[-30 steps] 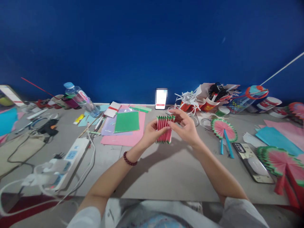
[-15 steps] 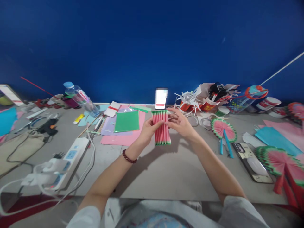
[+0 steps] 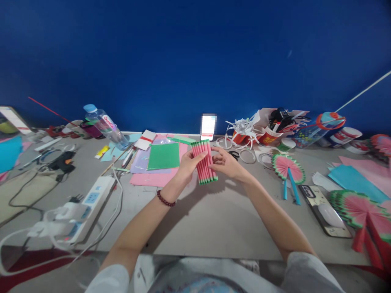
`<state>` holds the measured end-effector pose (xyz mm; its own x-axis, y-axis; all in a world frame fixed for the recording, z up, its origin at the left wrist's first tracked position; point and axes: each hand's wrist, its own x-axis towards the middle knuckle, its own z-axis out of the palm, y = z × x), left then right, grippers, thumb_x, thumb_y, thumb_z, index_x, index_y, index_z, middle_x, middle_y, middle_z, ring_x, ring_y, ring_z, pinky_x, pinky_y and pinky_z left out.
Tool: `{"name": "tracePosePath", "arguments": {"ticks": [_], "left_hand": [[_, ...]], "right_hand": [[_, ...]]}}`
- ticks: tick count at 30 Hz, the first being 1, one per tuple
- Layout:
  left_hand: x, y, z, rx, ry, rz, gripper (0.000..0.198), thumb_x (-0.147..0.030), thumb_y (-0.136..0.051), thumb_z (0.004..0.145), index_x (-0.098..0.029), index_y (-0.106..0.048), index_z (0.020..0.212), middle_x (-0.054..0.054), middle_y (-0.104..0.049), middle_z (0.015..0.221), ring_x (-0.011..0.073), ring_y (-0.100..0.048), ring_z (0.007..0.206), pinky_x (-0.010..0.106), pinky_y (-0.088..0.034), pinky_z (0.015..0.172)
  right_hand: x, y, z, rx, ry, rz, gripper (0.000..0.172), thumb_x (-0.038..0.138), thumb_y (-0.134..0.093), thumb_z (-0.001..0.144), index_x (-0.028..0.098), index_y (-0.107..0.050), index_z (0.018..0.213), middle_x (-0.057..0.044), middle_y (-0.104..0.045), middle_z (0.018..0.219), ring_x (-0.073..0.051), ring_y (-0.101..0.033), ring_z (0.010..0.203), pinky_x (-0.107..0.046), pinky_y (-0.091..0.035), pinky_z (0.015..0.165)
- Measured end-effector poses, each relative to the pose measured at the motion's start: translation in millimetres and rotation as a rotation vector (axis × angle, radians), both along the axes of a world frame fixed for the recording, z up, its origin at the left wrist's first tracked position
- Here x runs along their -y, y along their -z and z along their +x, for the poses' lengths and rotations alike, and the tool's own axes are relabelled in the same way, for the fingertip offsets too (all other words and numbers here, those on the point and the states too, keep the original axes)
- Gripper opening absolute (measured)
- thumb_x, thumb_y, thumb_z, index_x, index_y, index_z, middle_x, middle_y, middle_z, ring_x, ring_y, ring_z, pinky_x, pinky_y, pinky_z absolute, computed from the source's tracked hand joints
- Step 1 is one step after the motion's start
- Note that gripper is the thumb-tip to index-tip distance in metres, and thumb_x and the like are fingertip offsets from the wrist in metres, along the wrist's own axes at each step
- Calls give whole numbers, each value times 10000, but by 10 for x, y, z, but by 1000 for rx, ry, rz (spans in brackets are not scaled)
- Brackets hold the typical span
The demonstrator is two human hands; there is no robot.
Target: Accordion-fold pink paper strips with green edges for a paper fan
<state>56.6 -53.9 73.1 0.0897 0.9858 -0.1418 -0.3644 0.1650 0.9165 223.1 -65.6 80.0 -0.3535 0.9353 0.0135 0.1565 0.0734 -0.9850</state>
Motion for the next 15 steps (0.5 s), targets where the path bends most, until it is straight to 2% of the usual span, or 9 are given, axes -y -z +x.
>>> {"name": "tracePosePath", "arguments": {"ticks": [6, 10, 13, 15], "left_hand": [[-8, -34, -40, -6, 100, -29, 347, -402, -799, 627, -141, -691, 830, 47, -696, 760, 117, -614, 623, 247, -491, 598], [-55, 17, -68, -20, 142, -61, 345, -371, -800, 636, -146, -702, 878, 52, -700, 775, 104, -604, 609, 229, -472, 575], [-81, 63, -72, -40, 149, -34, 341, -359, -798, 636, -136, -707, 877, 71, -713, 805, 119, -623, 635, 251, -495, 610], [-87, 75, -70, -64, 147, 50, 334, -350, -794, 637, -131, -710, 874, 82, -725, 845, 139, -645, 684, 275, -516, 659]], "right_hand": [[-8, -14, -6, 37, 78, 22, 582, 255, -689, 715, 202, -469, 1251, 9, -615, 788, -131, -609, 668, -311, -523, 645], [-55, 32, 22, 63, 163, 2, 541, 289, -724, 689, 188, -532, 1186, -5, -638, 803, -129, -616, 653, -318, -531, 651], [-90, 76, 44, 55, 108, 4, 444, 350, -729, 698, 177, -613, 1090, -42, -676, 879, -148, -644, 722, -335, -541, 704], [-105, 93, 49, 49, 85, 7, 398, 379, -726, 704, 171, -644, 1034, -63, -690, 921, -163, -655, 749, -341, -546, 709]]}}
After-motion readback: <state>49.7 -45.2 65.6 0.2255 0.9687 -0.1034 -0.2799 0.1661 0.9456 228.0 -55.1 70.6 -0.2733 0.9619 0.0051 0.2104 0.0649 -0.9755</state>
